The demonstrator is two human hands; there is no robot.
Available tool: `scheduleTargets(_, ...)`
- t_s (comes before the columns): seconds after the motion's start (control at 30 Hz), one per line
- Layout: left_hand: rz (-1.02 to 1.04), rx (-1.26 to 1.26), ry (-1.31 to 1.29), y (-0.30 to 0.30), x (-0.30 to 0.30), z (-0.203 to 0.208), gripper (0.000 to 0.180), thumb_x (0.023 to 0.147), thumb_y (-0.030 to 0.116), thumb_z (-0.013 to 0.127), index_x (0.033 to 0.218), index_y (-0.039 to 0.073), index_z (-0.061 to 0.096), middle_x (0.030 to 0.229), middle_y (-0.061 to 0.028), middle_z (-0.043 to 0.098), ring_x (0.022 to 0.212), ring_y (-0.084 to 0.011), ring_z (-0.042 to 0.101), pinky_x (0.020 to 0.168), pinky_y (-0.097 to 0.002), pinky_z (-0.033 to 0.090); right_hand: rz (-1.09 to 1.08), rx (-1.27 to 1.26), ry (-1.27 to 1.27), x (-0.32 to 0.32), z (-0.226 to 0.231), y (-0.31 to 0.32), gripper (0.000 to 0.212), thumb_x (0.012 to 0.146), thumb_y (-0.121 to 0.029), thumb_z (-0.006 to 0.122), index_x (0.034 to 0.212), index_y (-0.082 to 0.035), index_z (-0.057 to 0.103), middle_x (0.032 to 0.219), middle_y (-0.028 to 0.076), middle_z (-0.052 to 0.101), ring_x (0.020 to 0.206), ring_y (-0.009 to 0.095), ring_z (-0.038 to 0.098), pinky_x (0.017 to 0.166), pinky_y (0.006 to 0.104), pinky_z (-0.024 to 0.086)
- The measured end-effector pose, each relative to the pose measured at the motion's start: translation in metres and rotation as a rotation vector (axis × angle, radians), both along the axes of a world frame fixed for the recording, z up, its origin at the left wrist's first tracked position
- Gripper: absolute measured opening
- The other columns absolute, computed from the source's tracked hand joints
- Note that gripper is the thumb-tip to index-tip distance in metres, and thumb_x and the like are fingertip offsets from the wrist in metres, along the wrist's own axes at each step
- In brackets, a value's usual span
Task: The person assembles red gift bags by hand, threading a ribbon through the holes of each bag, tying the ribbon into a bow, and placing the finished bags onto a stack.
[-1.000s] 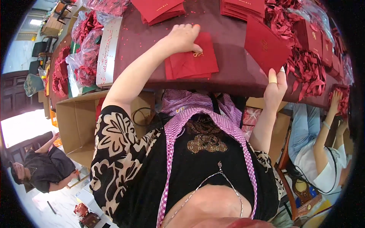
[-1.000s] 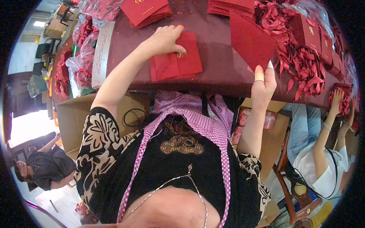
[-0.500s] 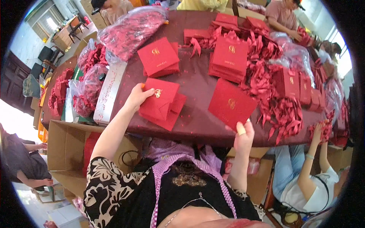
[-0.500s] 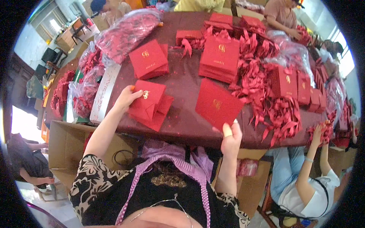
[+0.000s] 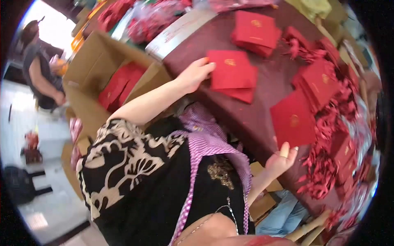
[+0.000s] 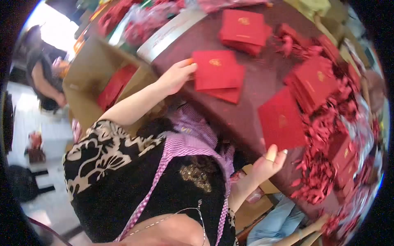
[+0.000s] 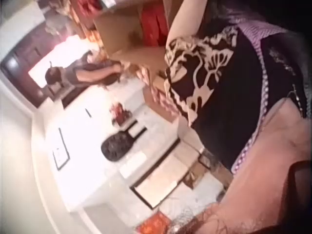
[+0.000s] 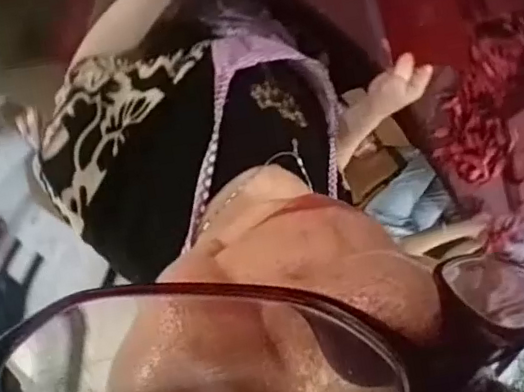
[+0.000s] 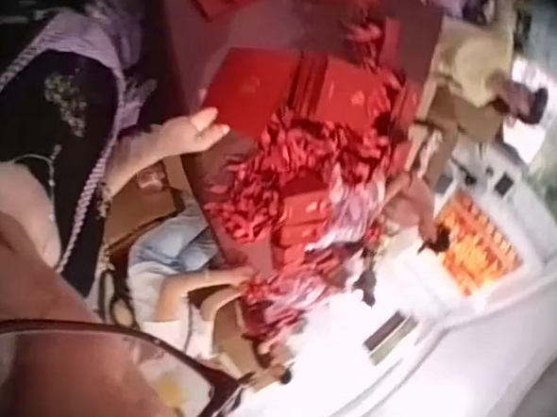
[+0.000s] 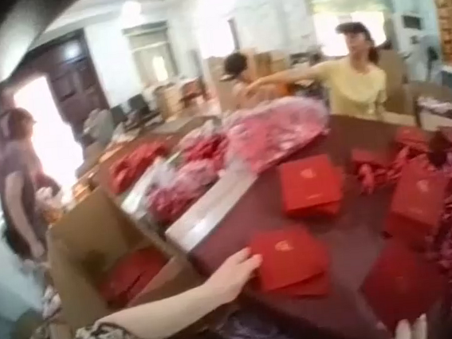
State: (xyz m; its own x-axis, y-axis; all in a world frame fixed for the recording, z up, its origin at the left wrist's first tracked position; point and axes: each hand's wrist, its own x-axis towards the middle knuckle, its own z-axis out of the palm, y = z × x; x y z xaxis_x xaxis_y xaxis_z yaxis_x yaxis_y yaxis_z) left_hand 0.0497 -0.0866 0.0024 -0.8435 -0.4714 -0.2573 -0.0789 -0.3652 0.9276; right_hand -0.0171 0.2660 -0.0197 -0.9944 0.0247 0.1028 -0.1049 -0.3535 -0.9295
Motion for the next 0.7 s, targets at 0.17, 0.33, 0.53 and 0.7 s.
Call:
scheduleTargets(0.17,0.106,-0.469,-0.097,0.006,0.018,-0.020,0.056,0.089,0.024,0.060,0.133,-0.006,0.041,0.126,-0.0236,0.051,0.105,-0.0261,0.057,0.093,-0.0354,0.045,-0.004,0.071,-0.005,-0.002,0.011,-0.005,0.040,0.092,0.005,0.047,0.132,0.004,0.047,0.122,0.015,0.057,0.103,0.026,0.059,0.081,0.0409,0.057)
scheduleTargets(0.33,0.302,-0.897,-0.032,0.010,0.038,-0.007,0.044,0.090,0.020,0.061,0.125,-0.004,0.048,0.106,-0.0178,0.052,0.087,-0.0221,0.057,0.083,-0.0332,0.048,-0.142,0.504,0.161,0.001,0.001,-0.005,0.038,0.093,0.003,0.049,0.131,0.005,0.051,0.125,0.016,0.058,0.104,0.026,0.060,0.086,0.0365,0.054)
scheduleTargets(0.53,-0.171,-0.469,0.062,0.042,0.021,0.031,0.026,0.096,0.017,0.056,0.115,-0.001,0.058,0.095,-0.0028,0.063,0.084,-0.0087,0.057,0.078,-0.0242,0.049,-0.148,1.023,0.564,0.005,0.013,-0.042,0.037,0.093,0.004,0.048,0.129,0.000,0.056,0.128,0.017,0.060,0.114,0.026,0.059,0.099,0.0338,0.043)
scheduleTargets(0.7,-0.301,-0.433,0.148,0.073,-0.009,0.032,0.026,0.098,0.019,0.053,0.115,0.001,0.060,0.094,-0.0025,0.064,0.085,-0.0075,0.059,0.077,-0.0233,0.049,-0.100,1.068,0.693,0.009,0.014,-0.052,0.043,0.084,0.006,0.050,0.126,-0.003,0.058,0.128,0.019,0.057,0.120,0.035,0.053,0.102,0.0425,0.040)
